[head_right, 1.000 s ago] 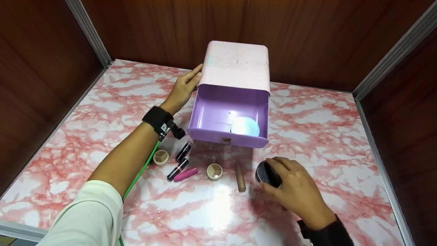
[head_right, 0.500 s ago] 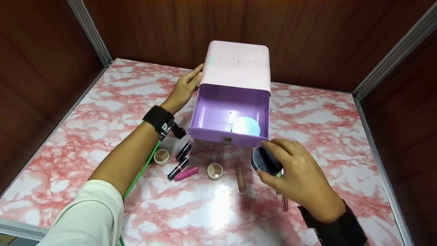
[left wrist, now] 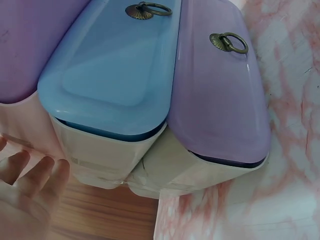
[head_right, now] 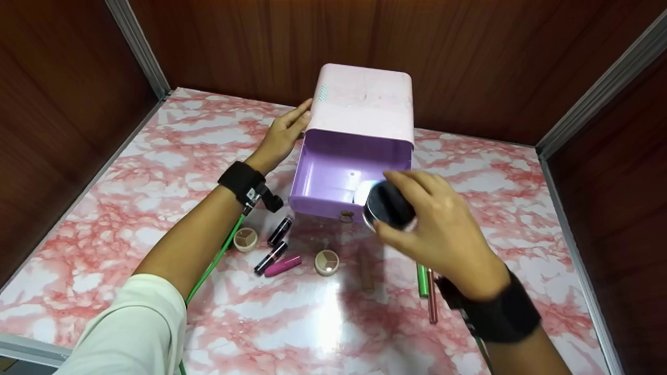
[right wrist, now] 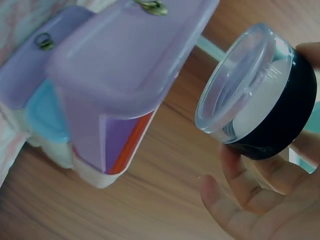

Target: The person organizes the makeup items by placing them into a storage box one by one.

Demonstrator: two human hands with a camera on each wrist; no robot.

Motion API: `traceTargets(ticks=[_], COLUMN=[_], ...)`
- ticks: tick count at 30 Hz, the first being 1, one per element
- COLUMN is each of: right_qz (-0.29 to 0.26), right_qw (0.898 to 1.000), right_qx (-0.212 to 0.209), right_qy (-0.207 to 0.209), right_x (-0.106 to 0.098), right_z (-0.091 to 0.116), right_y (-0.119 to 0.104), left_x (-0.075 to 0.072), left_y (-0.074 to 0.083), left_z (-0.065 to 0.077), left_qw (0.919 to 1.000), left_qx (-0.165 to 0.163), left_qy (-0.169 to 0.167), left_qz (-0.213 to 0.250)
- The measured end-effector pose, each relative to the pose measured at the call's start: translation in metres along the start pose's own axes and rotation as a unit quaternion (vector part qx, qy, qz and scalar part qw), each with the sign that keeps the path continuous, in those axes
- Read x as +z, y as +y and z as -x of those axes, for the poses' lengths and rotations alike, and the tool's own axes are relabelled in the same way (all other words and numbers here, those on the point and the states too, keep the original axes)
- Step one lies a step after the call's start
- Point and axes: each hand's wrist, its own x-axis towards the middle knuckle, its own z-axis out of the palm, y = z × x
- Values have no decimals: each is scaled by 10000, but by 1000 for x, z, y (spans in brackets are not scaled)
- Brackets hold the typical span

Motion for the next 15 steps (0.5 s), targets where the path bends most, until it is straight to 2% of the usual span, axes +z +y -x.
traceTargets(ticks=[7,15], right_qz=[-105,-221], right_qw=[9974,9935], right_qx=[588,629], right_qy=[-414,-923], right_x=[10,42], right_z=[-37,-71], right_y=[-1,4], left_x=[3,3], left_y=[3,4], left_z=[-2,-2], left_qw=[9997,9995], left_qx=[-75,-157], left_qy=[-132,-139], left_qz=[-175,-226])
